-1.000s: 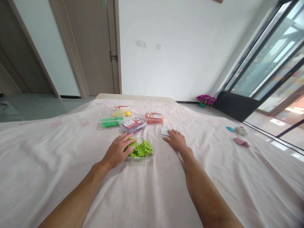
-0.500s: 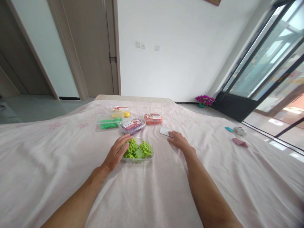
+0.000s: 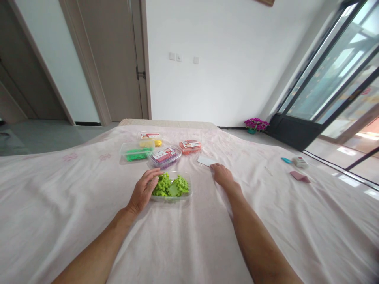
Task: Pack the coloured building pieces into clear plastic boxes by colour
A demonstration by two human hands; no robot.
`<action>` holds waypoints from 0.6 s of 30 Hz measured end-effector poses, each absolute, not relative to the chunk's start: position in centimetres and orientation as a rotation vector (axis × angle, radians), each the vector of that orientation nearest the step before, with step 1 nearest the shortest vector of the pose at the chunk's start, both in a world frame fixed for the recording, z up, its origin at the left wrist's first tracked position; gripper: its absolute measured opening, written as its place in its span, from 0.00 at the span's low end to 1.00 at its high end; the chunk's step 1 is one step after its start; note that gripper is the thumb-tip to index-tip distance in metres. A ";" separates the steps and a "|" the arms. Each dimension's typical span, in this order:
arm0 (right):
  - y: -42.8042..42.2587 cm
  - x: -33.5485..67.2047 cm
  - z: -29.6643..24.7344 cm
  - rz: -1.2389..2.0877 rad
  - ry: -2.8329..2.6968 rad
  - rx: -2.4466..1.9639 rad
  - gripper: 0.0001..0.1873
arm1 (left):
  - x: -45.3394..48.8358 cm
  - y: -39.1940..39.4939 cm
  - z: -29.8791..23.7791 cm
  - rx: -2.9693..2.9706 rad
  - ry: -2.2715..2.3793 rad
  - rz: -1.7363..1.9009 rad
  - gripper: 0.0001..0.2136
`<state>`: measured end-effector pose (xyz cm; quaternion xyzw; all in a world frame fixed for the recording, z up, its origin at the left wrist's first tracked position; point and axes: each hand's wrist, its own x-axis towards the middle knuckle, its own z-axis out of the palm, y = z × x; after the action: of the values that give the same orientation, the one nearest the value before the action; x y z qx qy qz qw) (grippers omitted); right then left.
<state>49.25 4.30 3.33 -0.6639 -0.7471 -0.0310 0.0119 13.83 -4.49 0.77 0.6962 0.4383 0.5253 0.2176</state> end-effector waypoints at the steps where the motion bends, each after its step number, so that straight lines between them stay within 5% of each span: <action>1: 4.3 49.5 3.4 -0.092 -2.337 -2.054 0.24 | 13.8 -4.4 0.7 1.928 1.220 1.456 0.15; 18: 3.4 48.1 3.4 -0.210 -2.207 -2.093 0.19 | 13.9 -4.4 0.9 1.902 1.277 1.503 0.15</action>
<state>48.06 3.41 3.37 -0.6858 -0.7231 -0.0689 0.0460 13.95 -4.37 0.94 0.6802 0.4567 0.5375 0.1996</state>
